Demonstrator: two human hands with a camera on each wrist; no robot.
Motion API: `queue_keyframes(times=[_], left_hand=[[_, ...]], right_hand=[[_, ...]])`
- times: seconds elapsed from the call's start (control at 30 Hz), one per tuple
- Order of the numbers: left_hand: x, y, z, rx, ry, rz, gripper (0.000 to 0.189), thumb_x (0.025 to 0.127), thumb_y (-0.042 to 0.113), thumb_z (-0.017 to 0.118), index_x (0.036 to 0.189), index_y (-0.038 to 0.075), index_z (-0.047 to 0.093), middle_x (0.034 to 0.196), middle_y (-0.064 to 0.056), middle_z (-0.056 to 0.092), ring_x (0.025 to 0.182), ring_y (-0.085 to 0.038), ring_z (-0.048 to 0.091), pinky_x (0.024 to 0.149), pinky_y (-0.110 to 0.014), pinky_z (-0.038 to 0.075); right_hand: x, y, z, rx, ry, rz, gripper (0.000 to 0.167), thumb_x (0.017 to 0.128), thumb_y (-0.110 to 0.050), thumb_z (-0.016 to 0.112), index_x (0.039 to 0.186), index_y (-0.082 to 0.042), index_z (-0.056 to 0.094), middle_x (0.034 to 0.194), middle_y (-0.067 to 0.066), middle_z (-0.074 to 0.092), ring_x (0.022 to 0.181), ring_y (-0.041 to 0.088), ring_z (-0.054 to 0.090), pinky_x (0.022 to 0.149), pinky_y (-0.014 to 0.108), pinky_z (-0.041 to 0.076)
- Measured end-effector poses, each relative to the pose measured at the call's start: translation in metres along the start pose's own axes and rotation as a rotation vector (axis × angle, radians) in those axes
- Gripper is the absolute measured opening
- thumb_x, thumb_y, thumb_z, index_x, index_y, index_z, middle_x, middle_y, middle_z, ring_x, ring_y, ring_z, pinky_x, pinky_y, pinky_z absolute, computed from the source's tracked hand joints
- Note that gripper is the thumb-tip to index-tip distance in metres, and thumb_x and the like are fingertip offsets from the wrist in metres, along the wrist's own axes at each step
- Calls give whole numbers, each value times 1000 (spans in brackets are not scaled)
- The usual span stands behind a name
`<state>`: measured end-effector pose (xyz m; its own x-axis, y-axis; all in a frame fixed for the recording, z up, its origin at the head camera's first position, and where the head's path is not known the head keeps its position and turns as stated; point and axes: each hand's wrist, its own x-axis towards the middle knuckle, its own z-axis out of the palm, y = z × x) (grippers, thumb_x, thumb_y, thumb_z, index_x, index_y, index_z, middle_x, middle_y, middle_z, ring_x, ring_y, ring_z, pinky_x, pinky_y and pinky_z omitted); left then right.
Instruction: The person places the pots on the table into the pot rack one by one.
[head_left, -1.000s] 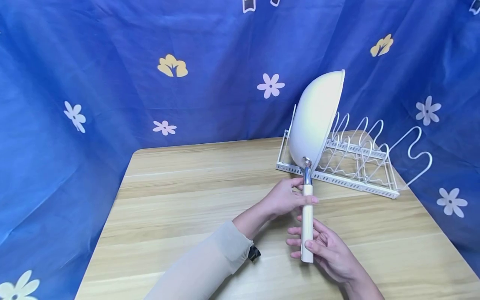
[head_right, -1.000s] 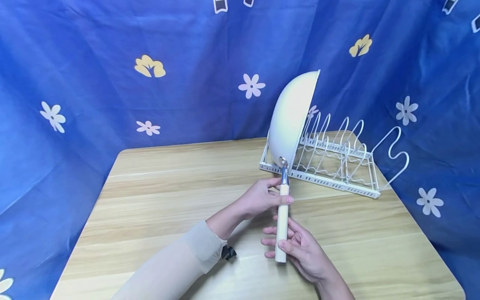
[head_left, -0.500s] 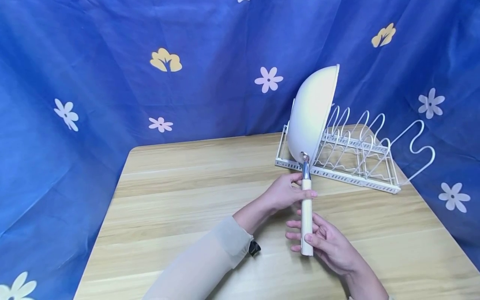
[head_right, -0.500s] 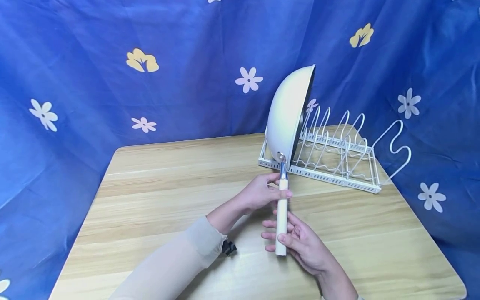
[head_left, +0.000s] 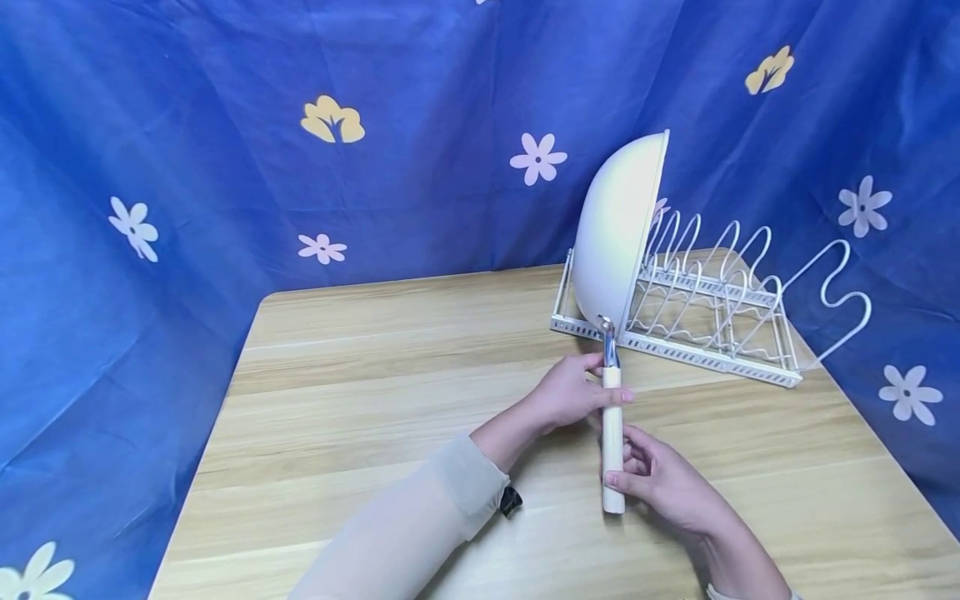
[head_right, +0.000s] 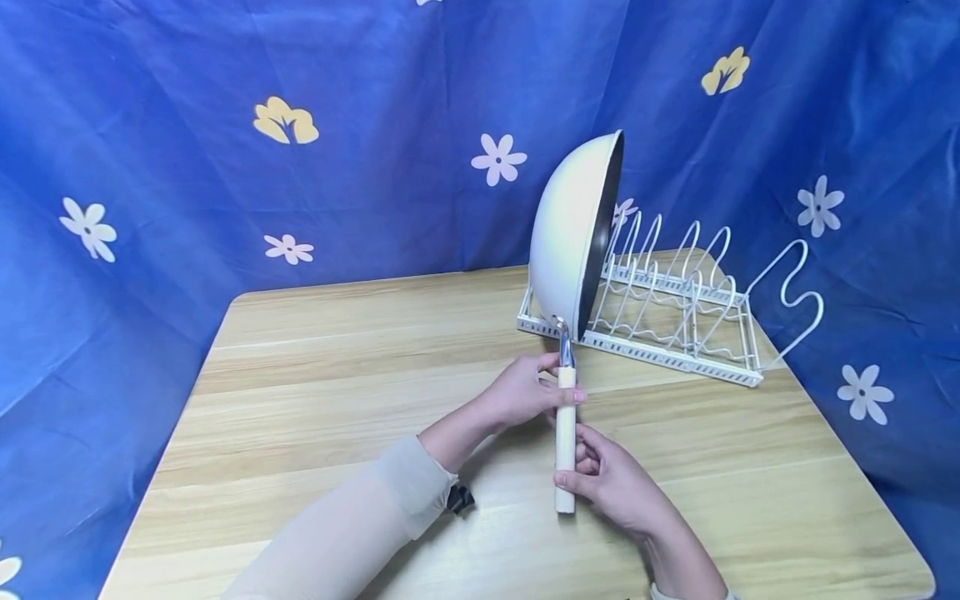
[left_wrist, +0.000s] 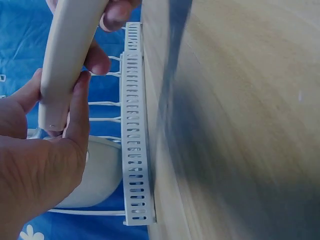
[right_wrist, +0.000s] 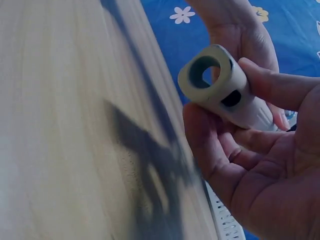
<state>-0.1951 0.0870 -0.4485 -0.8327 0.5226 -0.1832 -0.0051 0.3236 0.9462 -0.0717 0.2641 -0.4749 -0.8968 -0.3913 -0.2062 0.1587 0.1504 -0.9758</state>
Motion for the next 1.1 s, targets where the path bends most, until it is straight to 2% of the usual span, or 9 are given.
queue_keyframes(times=[0.07, 0.23, 0.47, 0.63, 0.77, 0.9, 1.0, 1.1], left_hand=[[0, -1, 1, -4, 7, 4, 35, 88, 22, 92, 116, 8, 76, 100, -1, 76, 80, -10, 68, 76, -21, 55], [0, -3, 5, 14, 14, 11, 36, 89, 22, 92, 116, 6, 75, 102, -2, 76, 74, -9, 69, 72, -21, 58], [2, -6, 9, -2, 24, -2, 41, 90, 17, 91, 123, 2, 71, 101, -7, 75, 68, -11, 69, 68, -36, 67], [3, -7, 12, 12, 47, -33, 49, 89, 17, 91, 130, 1, 70, 102, -8, 75, 67, -11, 68, 67, -34, 66], [4, -7, 14, 19, 57, -43, 46, 89, 18, 91, 128, 3, 71, 104, -9, 76, 68, -11, 69, 65, -28, 64], [5, -7, 15, 112, 67, -26, 39, 91, 25, 90, 120, 8, 71, 103, -8, 79, 72, -10, 69, 65, -23, 58], [4, -7, 15, 258, 62, 9, 34, 96, 35, 85, 114, 11, 68, 98, -7, 77, 74, -12, 65, 67, -23, 54], [1, -8, 17, 405, 45, 57, 32, 102, 42, 75, 112, 13, 67, 103, -5, 72, 85, -14, 64, 77, -26, 55]], right_hand=[[0, -1, 1, -75, 43, 28, 81, 99, -9, 76, 159, 18, 29, 107, 12, 69, 91, 9, 70, 77, 26, 62], [2, -1, 6, -152, 126, 91, 85, 94, -7, 80, 161, 12, 31, 106, 14, 69, 88, 13, 68, 72, 26, 61], [7, 0, 15, -318, 265, 156, 86, 90, -8, 85, 161, 8, 38, 109, 9, 76, 93, 16, 71, 78, 22, 61], [7, 1, 20, -412, 309, 180, 86, 91, -12, 85, 162, 7, 41, 108, 5, 76, 91, 12, 68, 78, 20, 58], [6, 1, 20, -434, 319, 201, 83, 94, -13, 83, 164, 2, 40, 105, 3, 74, 85, 12, 63, 73, 21, 53], [5, 2, 19, -452, 310, 186, 82, 96, -13, 81, 164, 3, 39, 107, 4, 76, 82, 12, 63, 70, 22, 50], [4, 1, 19, -496, 308, 180, 80, 96, -13, 80, 163, 5, 39, 104, 2, 75, 82, 11, 63, 71, 23, 51], [3, 0, 19, -552, 319, 182, 79, 96, -13, 81, 162, 5, 42, 105, 2, 75, 82, 10, 63, 74, 24, 53]])
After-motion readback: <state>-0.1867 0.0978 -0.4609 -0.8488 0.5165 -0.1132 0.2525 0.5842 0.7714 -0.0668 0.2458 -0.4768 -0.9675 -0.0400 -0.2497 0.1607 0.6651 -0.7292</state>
